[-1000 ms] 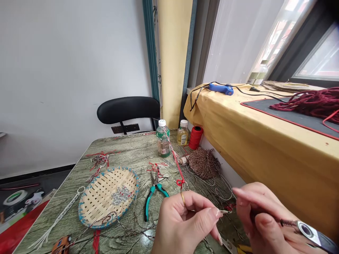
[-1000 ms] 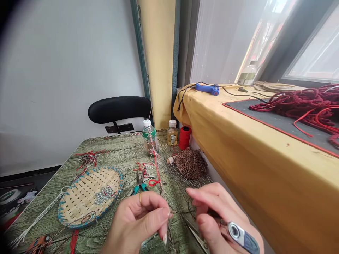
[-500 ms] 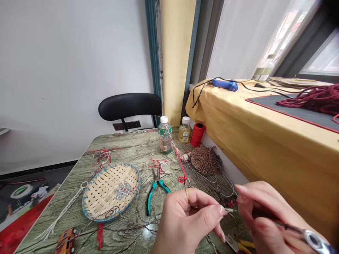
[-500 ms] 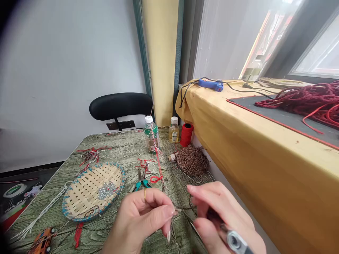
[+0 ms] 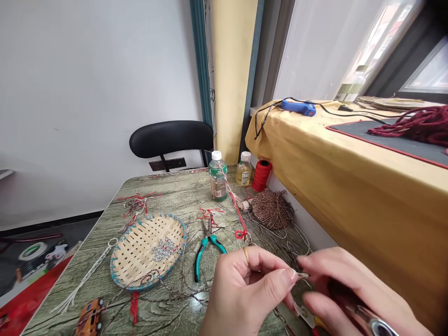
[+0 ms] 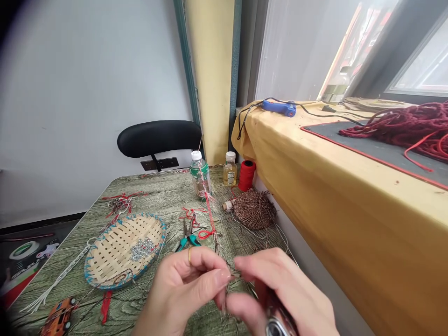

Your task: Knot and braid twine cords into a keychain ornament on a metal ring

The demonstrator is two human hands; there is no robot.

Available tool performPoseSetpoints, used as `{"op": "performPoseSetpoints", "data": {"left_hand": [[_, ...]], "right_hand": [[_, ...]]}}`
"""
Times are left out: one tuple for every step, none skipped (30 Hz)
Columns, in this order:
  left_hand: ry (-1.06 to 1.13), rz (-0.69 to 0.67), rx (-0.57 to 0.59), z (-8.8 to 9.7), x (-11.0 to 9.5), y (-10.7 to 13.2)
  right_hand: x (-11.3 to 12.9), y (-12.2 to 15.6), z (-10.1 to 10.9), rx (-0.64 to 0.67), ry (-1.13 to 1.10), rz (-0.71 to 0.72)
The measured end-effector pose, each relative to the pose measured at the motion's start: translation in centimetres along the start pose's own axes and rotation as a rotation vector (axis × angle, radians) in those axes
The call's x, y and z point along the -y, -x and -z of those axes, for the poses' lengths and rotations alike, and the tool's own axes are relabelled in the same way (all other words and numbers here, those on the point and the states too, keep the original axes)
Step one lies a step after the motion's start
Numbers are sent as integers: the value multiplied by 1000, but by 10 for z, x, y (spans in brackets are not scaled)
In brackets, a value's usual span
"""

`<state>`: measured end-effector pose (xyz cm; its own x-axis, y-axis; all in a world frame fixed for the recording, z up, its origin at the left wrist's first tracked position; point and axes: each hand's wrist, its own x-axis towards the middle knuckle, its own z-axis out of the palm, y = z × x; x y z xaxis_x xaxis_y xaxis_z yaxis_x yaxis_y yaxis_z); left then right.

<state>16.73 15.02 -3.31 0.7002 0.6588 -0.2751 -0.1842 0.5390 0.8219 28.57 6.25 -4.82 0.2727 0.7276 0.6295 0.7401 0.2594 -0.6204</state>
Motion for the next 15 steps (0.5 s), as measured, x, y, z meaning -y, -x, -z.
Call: {"op": "performPoseSetpoints", "data": {"left_hand": [[7,4,6,0,0,0],[3,6,10,0,0,1],[-7,8,9,0,0,1],[-20,8,4,0,0,1],[-32,7,-5,-1,-1,1],[-40,5,-17,-1,-1,2],[-42,3,-29,-1,-2,2],[-39,0,-40,-1,-2,2],[-34,-4,-48,-1,-3,1],[-30,-8,-55,0,-3,1],[-29,-14,-61,0,-3,0],[-30,-23,-66,0,-2,-1],[-32,-34,-69,1,-1,-2],[-33,-45,-68,1,0,-3],[-34,-56,-62,2,1,-3]], "right_hand": [[2,-1,-1,3,-8,-14],[4,-2,-3,-19,-21,-42],[6,-4,-5,-42,-37,-66],[7,-5,-7,-42,-52,-84],[7,-6,-8,-42,-61,-107],[6,-6,-10,-64,-64,-145],[5,-5,-11,-104,-66,-210],[2,-4,-11,-157,-83,-284],[0,-2,-12,-215,-129,-352],[-3,1,-12,-265,-204,-409],[-5,4,-11,-286,-296,-449],[-7,7,-11,-266,-384,-468],[-8,10,-10,-235,-450,-474],[-8,13,-10,-206,-480,-483],[-7,16,-9,-175,-475,-503]]}}
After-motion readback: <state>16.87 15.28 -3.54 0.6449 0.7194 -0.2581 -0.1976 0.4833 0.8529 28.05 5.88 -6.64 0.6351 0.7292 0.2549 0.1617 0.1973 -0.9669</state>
